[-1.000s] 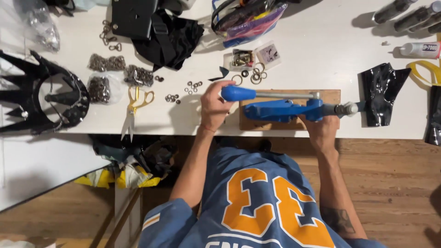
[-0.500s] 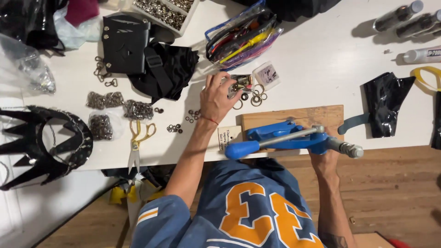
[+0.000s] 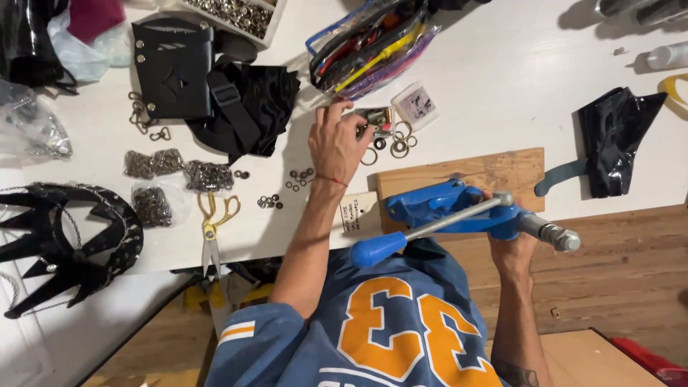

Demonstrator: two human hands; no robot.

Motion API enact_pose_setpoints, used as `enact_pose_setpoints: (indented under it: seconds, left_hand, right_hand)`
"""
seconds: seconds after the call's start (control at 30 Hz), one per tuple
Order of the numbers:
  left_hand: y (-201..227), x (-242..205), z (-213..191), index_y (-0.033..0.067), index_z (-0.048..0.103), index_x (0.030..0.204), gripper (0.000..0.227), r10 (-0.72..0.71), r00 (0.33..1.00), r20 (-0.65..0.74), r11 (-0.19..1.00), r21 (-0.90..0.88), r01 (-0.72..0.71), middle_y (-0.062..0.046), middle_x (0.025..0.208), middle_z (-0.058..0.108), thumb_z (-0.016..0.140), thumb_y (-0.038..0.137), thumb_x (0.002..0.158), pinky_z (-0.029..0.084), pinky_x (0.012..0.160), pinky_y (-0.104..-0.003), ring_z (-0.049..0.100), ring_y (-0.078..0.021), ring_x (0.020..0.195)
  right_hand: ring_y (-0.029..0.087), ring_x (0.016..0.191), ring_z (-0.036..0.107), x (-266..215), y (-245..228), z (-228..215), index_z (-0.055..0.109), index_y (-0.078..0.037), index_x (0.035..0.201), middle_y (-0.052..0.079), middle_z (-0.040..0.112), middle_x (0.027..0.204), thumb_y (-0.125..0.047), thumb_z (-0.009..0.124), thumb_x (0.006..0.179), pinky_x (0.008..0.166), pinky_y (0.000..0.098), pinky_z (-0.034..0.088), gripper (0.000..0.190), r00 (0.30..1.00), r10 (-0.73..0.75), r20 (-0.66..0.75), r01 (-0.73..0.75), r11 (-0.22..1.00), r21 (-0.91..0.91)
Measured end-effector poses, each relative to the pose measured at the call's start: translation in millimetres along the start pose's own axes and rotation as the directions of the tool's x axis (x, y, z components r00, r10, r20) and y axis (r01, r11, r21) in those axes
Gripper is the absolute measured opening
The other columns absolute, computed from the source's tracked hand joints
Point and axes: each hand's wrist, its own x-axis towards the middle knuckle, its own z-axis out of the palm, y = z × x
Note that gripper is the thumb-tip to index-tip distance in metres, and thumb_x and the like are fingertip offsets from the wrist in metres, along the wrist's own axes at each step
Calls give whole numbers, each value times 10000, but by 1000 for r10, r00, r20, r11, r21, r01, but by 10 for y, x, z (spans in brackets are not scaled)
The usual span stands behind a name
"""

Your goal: Attaching metal grommets and hardware to leather costume pieces using a manual press machine.

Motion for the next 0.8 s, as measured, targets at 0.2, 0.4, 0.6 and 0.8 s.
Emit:
enact_pose_setpoints:
  seconds: [0.2,0.4,0.6,0.8]
  left_hand:
    - [-147,-70,-109,125,779,835,186,47,993,-111,996,-73,-55,-50,1126,727,880,277,797,550,906,-386,651,-236,1068]
    - [-222,-262,-536,46,754,1017,172,-228,966,-124,832,-540,128,-63,988,795,830,94,870,614,701,-275,767,-136,896]
    - [-242,-398,-405,35,722,1116,240,-170,978,-121,737,-674,45,-74,1080,767,796,0,890,642,670,-237,758,-121,941]
    - [-93,-172,-196,117,761,1099,273,16,998,-55,912,-409,-37,-28,975,754,851,61,847,592,674,-286,703,-137,814]
  right_hand:
    - [148,1078,673,27,-86,8,645,16,1309,94,703,1182,69,679,945,973,301,568,370,1000,-9,12,9,1000,-13]
    - [143,1092,659,2,58,-67,642,18,1300,93,700,1197,25,629,1004,992,290,546,296,999,-16,40,15,1000,25]
    - [92,1014,639,47,81,-137,614,-4,1253,63,716,1171,-18,599,1007,877,225,521,247,998,-2,62,0,999,34]
    - [102,853,582,57,-5,-119,679,-14,1257,47,672,1021,-14,625,1017,711,222,474,246,988,148,45,-148,989,-8]
